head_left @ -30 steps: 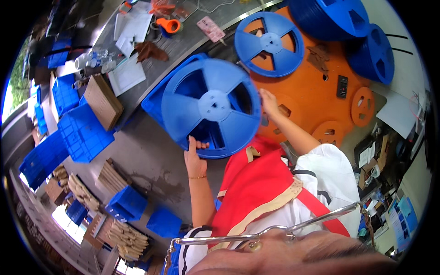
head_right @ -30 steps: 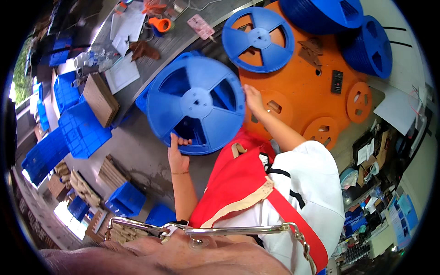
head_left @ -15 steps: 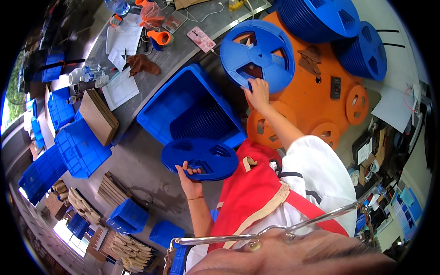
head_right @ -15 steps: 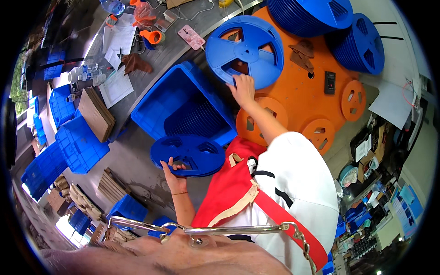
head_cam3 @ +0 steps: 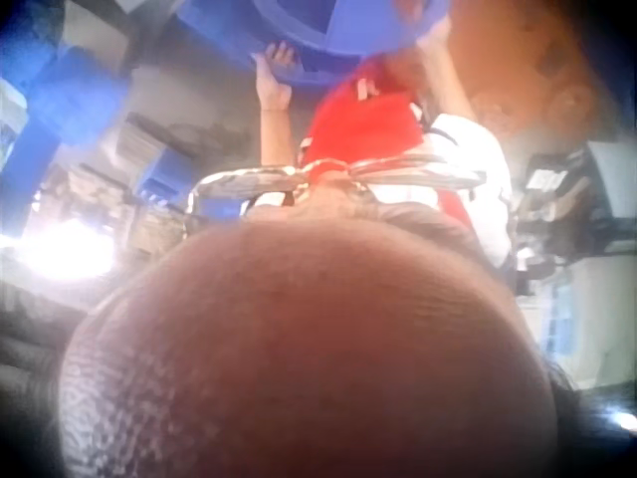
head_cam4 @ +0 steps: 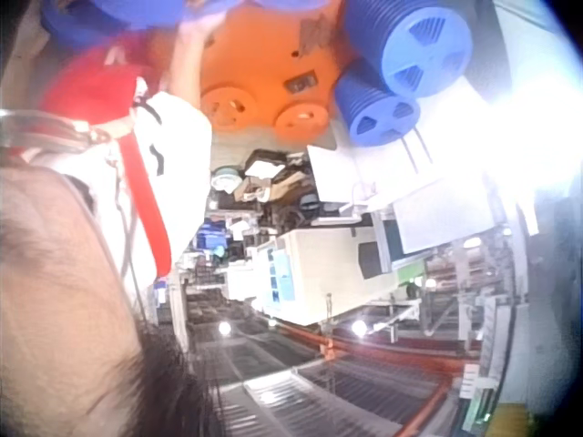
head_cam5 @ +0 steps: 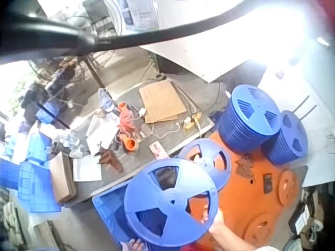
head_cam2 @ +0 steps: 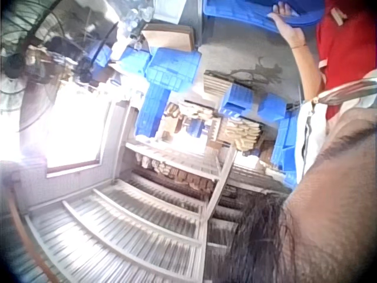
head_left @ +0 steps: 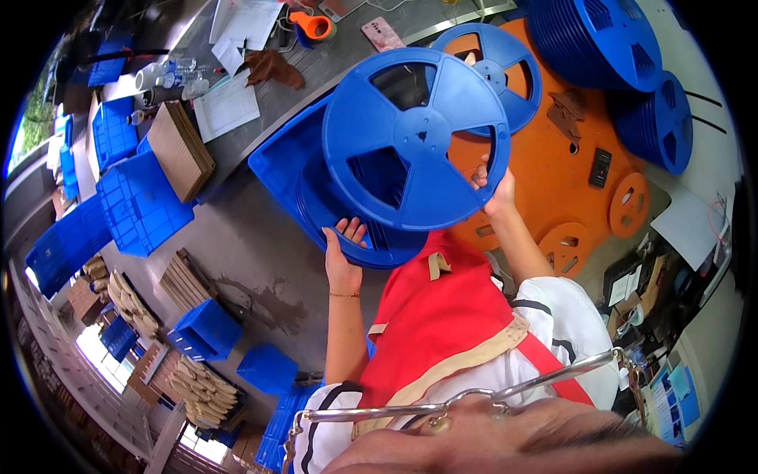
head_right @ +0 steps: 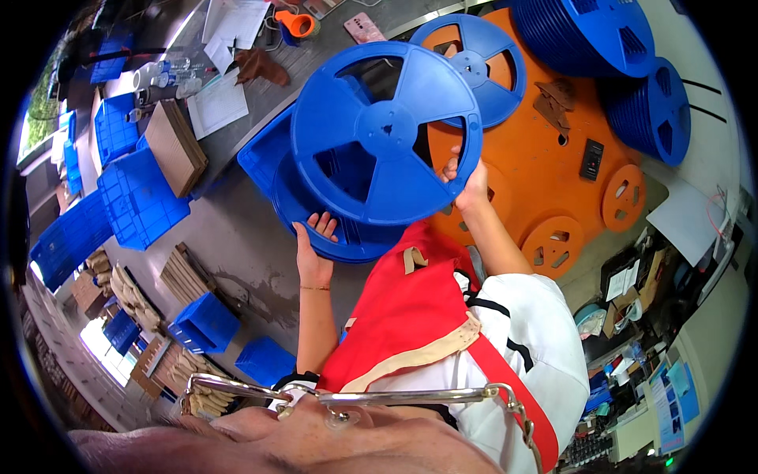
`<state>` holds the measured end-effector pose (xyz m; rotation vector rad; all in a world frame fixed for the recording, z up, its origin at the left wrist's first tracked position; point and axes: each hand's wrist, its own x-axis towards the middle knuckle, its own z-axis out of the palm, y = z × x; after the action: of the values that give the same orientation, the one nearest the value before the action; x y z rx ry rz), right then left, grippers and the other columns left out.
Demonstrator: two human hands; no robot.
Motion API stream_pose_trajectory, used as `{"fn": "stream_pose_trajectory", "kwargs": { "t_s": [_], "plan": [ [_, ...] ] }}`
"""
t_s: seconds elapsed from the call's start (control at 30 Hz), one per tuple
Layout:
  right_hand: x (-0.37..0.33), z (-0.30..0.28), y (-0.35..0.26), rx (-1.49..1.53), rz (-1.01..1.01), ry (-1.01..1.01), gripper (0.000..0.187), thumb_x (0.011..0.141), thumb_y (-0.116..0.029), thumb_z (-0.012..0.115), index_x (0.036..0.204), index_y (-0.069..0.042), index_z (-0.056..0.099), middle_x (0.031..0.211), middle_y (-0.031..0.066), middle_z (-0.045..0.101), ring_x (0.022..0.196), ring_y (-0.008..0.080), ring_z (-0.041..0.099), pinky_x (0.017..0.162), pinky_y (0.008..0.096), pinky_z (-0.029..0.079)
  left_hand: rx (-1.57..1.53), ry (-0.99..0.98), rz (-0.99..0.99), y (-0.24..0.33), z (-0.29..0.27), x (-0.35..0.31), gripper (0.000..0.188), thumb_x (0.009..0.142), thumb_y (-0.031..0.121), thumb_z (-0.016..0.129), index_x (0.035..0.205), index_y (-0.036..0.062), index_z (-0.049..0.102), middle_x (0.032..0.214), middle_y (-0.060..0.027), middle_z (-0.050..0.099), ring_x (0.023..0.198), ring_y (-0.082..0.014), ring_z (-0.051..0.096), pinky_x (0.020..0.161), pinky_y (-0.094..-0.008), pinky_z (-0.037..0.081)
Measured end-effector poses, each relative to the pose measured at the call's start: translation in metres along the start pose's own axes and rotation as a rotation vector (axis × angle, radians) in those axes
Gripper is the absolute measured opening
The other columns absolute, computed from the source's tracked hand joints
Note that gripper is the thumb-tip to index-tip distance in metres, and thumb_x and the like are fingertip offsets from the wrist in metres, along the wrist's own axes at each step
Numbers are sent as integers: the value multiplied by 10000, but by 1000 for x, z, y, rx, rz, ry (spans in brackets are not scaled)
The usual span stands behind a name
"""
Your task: The person repeatedly picks up blue plastic spools from a table and stacks them into a large blue plastic bin. The person handles the spools one by one, placing them vertically into the container until it is filled.
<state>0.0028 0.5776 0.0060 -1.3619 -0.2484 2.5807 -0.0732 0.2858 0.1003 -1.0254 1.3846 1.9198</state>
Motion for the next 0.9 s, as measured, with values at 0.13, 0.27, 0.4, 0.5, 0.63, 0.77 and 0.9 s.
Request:
{"fn": "stream_pose_trajectory", "kwargs": {
  "t_s": [0.13,0.27,0.4,0.5,0.63,0.77,0.9],
  "plan": [
    [-2,-3,21,-70,214,-118,332,906,-321,353,890,-42,531,552,55,496,445,160,446,438,297,381,-69,-43,81,-2,2,0,528,850,562,436,1052,80,513,944,-52,575,895,-211,554,738,-280,438],
    [26,4,31,-450,295,26,351,907,-329,371,951,-40,565,604,65,549,492,164,513,496,295,439,-94,-22,78,-1,-5,1,318,888,409,505,912,94,535,697,10,453,641,-137,427,613,-264,384],
    [121,-36,43,-1401,-618,-17,412,819,-300,587,1092,4,539,1026,160,578,955,265,554,812,349,443,-184,71,68,-7,-33,2,177,896,287,522,872,112,527,684,15,467,658,-130,452,632,-269,394],
    [153,-29,23,-1845,-756,171,539,779,-305,634,1194,-5,467,1189,191,496,1114,313,467,932,399,364,-202,88,79,-16,-54,-11,162,905,278,510,875,120,530,685,4,490,722,-151,516,720,-304,444],
    [152,-35,8,-2380,-658,232,617,745,-306,669,1244,-36,426,1198,141,504,1104,303,469,933,425,345,-187,190,110,-23,-80,-22,211,905,320,511,889,110,526,664,10,476,673,-134,502,676,-306,446],
    [132,-24,4,-2268,-865,166,409,751,-271,666,1075,-48,557,1041,113,569,948,278,526,842,406,395,-227,241,109,-25,-104,-31,286,899,375,507,903,90,515,653,1,469,630,-125,482,606,-284,440],
    [61,20,2,-1603,-1368,-90,263,816,-274,616,899,-25,603,846,97,589,763,228,551,700,358,440,-255,302,66,-37,-121,-31,289,889,379,526,890,90,517,662,-2,485,632,-128,504,590,-279,451]
  ]
}}
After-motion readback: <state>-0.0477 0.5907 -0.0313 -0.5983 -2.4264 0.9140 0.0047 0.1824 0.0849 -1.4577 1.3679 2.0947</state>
